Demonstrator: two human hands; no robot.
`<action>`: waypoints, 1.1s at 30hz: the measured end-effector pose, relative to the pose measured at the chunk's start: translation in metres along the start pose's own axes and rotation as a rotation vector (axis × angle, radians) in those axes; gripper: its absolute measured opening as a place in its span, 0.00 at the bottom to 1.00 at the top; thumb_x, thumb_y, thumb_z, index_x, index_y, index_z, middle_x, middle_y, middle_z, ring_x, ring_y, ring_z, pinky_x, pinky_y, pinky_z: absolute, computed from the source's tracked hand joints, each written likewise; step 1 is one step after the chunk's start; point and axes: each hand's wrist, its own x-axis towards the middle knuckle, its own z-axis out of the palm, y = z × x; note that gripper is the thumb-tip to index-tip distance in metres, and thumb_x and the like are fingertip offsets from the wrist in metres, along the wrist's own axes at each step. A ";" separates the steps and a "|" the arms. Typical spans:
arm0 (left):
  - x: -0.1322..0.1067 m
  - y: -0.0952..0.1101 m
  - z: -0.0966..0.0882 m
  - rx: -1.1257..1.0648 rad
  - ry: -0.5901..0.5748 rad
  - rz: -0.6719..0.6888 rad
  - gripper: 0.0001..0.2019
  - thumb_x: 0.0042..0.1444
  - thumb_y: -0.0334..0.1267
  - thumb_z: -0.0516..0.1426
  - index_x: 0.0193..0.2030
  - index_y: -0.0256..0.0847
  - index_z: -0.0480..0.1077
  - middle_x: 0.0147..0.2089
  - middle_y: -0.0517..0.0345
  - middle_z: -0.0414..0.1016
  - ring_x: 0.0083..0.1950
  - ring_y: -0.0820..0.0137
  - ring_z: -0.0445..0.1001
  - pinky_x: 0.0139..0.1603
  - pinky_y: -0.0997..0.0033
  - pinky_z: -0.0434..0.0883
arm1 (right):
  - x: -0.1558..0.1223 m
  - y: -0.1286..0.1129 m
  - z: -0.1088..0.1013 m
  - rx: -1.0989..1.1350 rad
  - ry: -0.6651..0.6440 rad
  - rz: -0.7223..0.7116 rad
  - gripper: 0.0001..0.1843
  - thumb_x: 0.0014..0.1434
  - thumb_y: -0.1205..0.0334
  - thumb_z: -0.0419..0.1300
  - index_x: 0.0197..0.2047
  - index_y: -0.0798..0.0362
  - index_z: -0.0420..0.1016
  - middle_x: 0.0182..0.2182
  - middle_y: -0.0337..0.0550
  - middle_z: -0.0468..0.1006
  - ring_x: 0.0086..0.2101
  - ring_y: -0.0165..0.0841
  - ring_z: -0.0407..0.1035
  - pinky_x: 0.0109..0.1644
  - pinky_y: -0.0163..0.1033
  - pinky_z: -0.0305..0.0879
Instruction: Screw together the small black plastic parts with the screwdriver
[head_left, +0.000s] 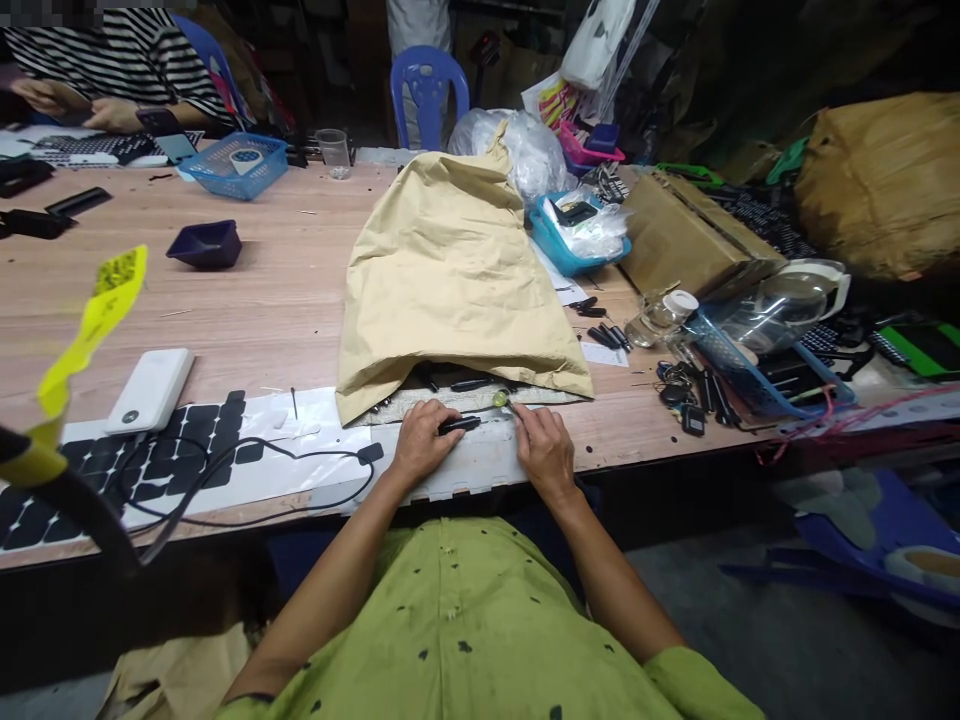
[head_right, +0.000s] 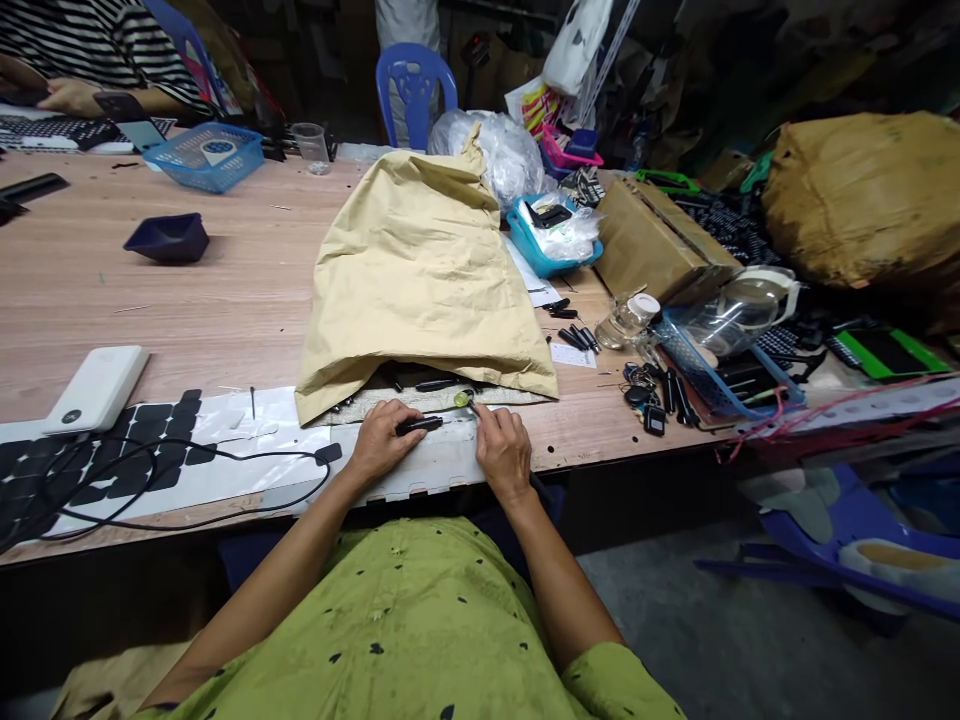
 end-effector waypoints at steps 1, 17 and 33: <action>0.000 -0.001 -0.001 -0.006 -0.004 0.010 0.07 0.57 0.37 0.64 0.43 0.47 0.80 0.41 0.57 0.77 0.46 0.61 0.71 0.49 0.59 0.68 | -0.001 0.000 0.002 -0.029 -0.007 -0.008 0.16 0.69 0.65 0.52 0.52 0.53 0.80 0.33 0.48 0.75 0.35 0.39 0.66 0.39 0.41 0.63; -0.077 0.009 -0.016 0.086 -0.223 0.473 0.08 0.56 0.36 0.64 0.43 0.48 0.80 0.60 0.51 0.72 0.60 0.54 0.65 0.59 0.52 0.65 | -0.004 -0.016 0.006 -0.112 -0.048 0.003 0.16 0.67 0.68 0.54 0.52 0.50 0.80 0.34 0.46 0.72 0.36 0.39 0.62 0.40 0.41 0.57; 0.025 0.019 -0.018 0.201 0.112 0.113 0.12 0.63 0.37 0.57 0.51 0.42 0.77 0.48 0.48 0.77 0.49 0.56 0.71 0.50 0.56 0.69 | -0.005 -0.015 0.009 -0.075 -0.007 0.001 0.15 0.67 0.68 0.54 0.51 0.52 0.80 0.33 0.46 0.73 0.35 0.38 0.63 0.39 0.41 0.58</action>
